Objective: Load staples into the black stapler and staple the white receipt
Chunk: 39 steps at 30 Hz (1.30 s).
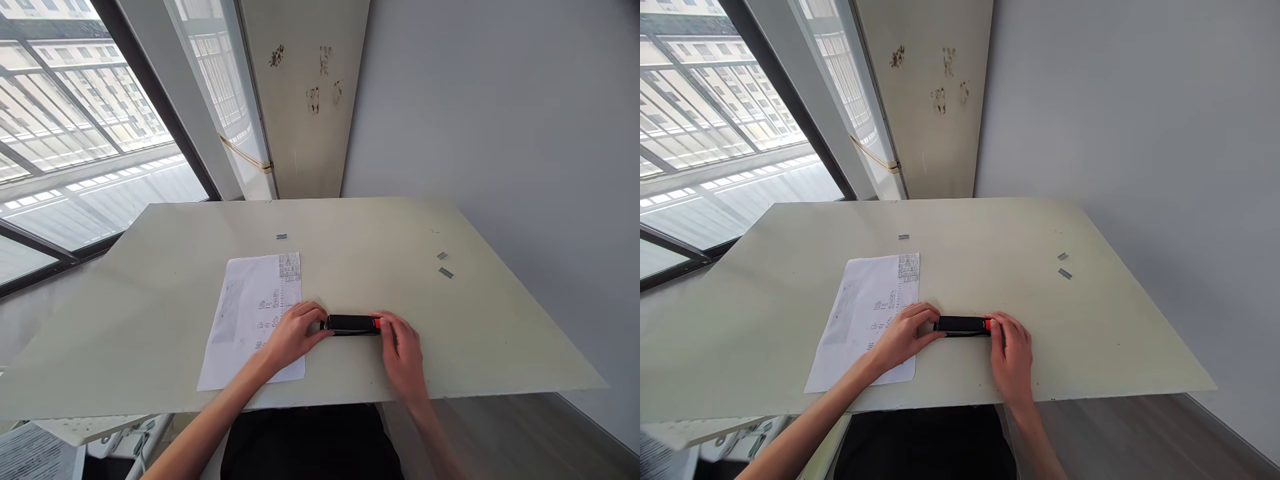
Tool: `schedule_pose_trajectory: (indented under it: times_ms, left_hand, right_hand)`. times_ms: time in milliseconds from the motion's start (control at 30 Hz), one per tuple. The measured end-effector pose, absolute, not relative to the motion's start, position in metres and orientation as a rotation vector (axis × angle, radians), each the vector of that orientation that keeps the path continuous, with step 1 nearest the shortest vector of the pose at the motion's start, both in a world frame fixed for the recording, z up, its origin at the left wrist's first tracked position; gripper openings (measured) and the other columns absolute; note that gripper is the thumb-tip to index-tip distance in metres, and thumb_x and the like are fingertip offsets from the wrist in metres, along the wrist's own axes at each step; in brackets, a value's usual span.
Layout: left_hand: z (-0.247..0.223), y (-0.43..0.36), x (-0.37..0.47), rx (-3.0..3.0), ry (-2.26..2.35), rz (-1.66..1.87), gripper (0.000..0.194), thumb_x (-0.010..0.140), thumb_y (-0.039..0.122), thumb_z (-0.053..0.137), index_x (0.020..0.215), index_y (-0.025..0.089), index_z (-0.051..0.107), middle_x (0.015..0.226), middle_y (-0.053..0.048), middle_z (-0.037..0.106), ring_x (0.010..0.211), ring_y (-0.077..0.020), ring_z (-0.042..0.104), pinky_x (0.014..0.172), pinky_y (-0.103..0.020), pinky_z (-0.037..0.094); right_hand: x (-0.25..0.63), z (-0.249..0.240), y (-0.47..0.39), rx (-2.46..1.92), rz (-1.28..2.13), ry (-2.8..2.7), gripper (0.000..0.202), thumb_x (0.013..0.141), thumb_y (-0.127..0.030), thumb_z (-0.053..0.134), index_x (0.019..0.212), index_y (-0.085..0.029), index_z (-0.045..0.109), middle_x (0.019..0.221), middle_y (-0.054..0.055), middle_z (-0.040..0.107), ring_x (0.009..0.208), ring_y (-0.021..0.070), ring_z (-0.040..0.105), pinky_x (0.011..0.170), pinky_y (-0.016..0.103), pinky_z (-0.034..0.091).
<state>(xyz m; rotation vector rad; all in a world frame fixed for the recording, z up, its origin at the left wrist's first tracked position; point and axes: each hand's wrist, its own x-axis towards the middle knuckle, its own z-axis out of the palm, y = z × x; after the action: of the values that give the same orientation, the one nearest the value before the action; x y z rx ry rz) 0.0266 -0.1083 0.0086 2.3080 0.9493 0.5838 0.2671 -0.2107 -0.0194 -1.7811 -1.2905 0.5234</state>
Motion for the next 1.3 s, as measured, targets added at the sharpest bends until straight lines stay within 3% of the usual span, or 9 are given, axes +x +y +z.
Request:
schedule_pose_trajectory:
  times_ms: [200,333,567,733,867,1000,1133,1200,1300]
  left_hand:
    - [0.011,-0.104,0.013,2.414,0.854,0.573,0.017,0.104,0.039,0.063,0.107,0.024,0.068,0.112,-0.006,0.073,0.098,-0.0227,0.069,0.088,-0.038,0.055]
    - [0.019,-0.098,-0.012,2.484,0.853,0.567,0.017,0.105,0.037,0.06,0.112,0.024,0.069,0.117,-0.008,0.072,0.103,-0.0234,0.068,0.093,-0.039,0.054]
    - [0.023,-0.087,-0.034,2.526,0.8,0.492,0.024,0.104,0.045,0.063,0.113,0.026,0.073,0.116,-0.008,0.074,0.103,-0.0235,0.069,0.095,-0.039,0.053]
    - [0.026,-0.039,-0.036,2.432,1.042,0.494,0.049,0.097,0.059,0.067,0.133,0.026,0.064,0.111,-0.006,0.074,0.103,-0.0243,0.069,0.096,-0.04,0.054]
    - [0.024,0.035,-0.035,2.356,1.464,0.601,0.042,0.103,0.051,0.055,0.131,0.021,0.063,0.111,-0.009,0.07,0.105,-0.0262,0.064,0.098,-0.043,0.051]
    - [0.018,0.096,-0.027,2.32,1.595,0.598,0.042,0.095,0.043,0.063,0.128,0.017,0.065,0.12,-0.014,0.065,0.12,-0.0328,0.055,0.109,-0.053,0.042]
    - [0.019,0.118,-0.019,2.273,1.632,0.586,0.033,0.093,0.047,0.065,0.107,0.018,0.071,0.121,-0.015,0.063,0.122,-0.0342,0.053,0.111,-0.053,0.041]
    - [0.023,0.115,-0.018,2.266,1.591,0.586,0.032,0.095,0.051,0.063,0.099,0.019,0.069,0.118,-0.014,0.066,0.117,-0.032,0.056,0.108,-0.05,0.043]
    - [0.034,0.095,-0.017,2.242,1.471,0.559,0.037,0.101,0.054,0.053,0.102,0.019,0.067,0.105,-0.009,0.072,0.093,-0.0245,0.066,0.094,-0.042,0.051]
  right_hand:
    - [0.264,-0.022,-0.21,-1.688,0.495,-1.584,0.051,0.1,-0.057,0.062,0.143,-0.03,0.057,0.142,0.01,0.066,0.132,0.0329,0.059,0.111,0.057,0.047]
    - [0.263,-0.027,-0.205,-1.674,0.449,-1.598,0.039,0.103,-0.054,0.059,0.134,-0.031,0.061,0.141,0.009,0.066,0.131,0.0312,0.059,0.113,0.056,0.046]
    - [0.278,-0.021,-0.196,-1.641,0.625,-1.537,0.038,0.099,-0.06,0.062,0.125,-0.033,0.068,0.133,0.007,0.068,0.127,0.0315,0.06,0.111,0.056,0.048]
    - [0.286,-0.02,-0.195,-1.622,0.685,-1.491,0.039,0.098,-0.058,0.065,0.126,-0.032,0.067,0.131,0.007,0.069,0.125,0.0305,0.062,0.111,0.055,0.05]
    - [0.286,-0.02,-0.195,-1.622,0.706,-1.484,0.036,0.098,-0.056,0.066,0.125,-0.031,0.067,0.126,0.007,0.071,0.119,0.0294,0.065,0.106,0.052,0.054]
    - [0.283,-0.017,-0.194,-1.619,0.715,-1.471,0.035,0.098,-0.054,0.066,0.124,-0.031,0.067,0.124,0.007,0.072,0.118,0.0297,0.065,0.104,0.052,0.054]
    - [0.282,-0.017,-0.194,-1.609,0.704,-1.466,0.036,0.098,-0.055,0.065,0.124,-0.03,0.067,0.125,0.008,0.072,0.12,0.0309,0.064,0.105,0.054,0.053]
    - [0.282,-0.018,-0.194,-1.608,0.696,-1.468,0.037,0.098,-0.056,0.065,0.124,-0.03,0.067,0.124,0.009,0.073,0.12,0.0316,0.065,0.106,0.055,0.053]
    - [0.282,-0.019,-0.194,-1.608,0.689,-1.471,0.037,0.098,-0.056,0.065,0.125,-0.031,0.067,0.124,0.008,0.073,0.119,0.0312,0.065,0.106,0.055,0.053]
